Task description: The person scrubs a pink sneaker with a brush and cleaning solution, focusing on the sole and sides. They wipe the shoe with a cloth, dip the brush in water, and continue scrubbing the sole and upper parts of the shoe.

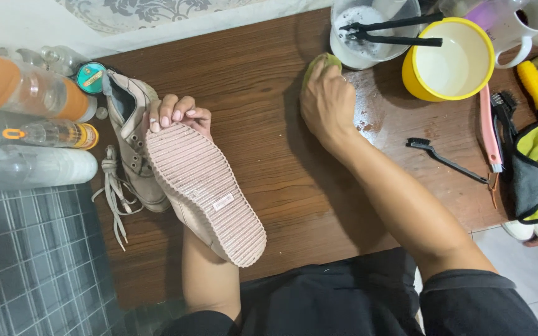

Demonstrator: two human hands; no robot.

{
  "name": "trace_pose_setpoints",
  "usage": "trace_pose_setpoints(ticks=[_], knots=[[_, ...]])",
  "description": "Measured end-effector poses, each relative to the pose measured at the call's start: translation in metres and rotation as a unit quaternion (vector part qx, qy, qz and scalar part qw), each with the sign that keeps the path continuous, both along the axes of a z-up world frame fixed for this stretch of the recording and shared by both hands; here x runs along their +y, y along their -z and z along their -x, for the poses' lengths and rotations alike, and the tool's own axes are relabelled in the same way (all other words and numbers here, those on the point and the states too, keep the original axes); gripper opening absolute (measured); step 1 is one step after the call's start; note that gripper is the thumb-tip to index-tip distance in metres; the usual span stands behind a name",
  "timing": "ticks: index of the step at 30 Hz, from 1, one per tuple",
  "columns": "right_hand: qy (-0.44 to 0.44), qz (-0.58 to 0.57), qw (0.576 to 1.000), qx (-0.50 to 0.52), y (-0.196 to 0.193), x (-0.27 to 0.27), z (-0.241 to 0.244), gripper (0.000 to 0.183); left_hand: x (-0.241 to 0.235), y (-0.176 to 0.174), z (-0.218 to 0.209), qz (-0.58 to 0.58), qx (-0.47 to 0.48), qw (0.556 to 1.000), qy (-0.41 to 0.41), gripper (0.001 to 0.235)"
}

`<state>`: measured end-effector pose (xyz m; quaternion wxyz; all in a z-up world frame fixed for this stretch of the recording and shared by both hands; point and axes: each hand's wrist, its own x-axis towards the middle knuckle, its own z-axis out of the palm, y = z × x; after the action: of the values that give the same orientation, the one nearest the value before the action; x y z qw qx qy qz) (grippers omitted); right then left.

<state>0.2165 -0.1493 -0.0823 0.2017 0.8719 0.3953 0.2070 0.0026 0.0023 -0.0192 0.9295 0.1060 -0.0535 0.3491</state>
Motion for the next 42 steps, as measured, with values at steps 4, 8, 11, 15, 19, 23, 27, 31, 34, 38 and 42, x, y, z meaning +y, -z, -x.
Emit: trace_pose_setpoints(ticks=[4,8,11,15,19,23,27,31,34,38,42], knots=[[-0.018,-0.014,0.998,0.059,-0.037,-0.031,0.011,0.05,-0.002,0.012,-0.007,-0.051,-0.101,0.994,-0.002,0.028],[-0.049,0.058,0.993,0.091,-0.056,-0.071,0.004,0.055,0.003,0.022,-0.005,-0.046,-0.093,0.995,-0.002,0.028],[-0.038,0.075,0.989,0.124,-0.065,-0.096,-0.008,0.058,0.001,0.021,-0.005,-0.037,-0.089,0.995,0.002,0.028],[-0.018,0.059,0.988,0.142,-0.059,-0.11,-0.023,0.058,-0.002,0.015,-0.006,-0.036,-0.064,0.997,0.007,0.029],[0.027,0.07,0.991,0.115,-0.047,-0.107,-0.026,0.055,0.001,0.027,-0.013,-0.05,-0.024,0.998,0.023,0.029],[0.074,0.018,0.989,0.129,-0.045,-0.103,-0.022,0.054,0.0,0.034,-0.018,-0.066,0.029,0.997,0.031,0.028],[0.06,-0.071,0.99,0.107,-0.054,-0.107,-0.001,0.061,0.009,0.05,-0.023,-0.089,0.081,0.992,0.035,0.029],[-0.023,-0.189,0.967,0.168,-0.082,-0.106,0.039,0.062,0.009,0.049,-0.025,-0.092,0.11,0.99,0.011,0.031],[-0.157,-0.265,0.915,0.26,-0.1,-0.096,0.081,0.053,0.004,0.034,-0.028,-0.048,0.155,0.985,-0.064,0.029],[-0.086,-0.308,0.627,0.71,-0.1,-0.088,0.117,0.077,0.008,0.055,-0.03,-0.076,0.162,0.977,-0.113,0.031],[-0.037,-0.361,0.574,0.734,-0.085,-0.089,0.121,0.077,0.002,0.058,-0.034,-0.055,0.186,0.968,-0.16,0.034]])
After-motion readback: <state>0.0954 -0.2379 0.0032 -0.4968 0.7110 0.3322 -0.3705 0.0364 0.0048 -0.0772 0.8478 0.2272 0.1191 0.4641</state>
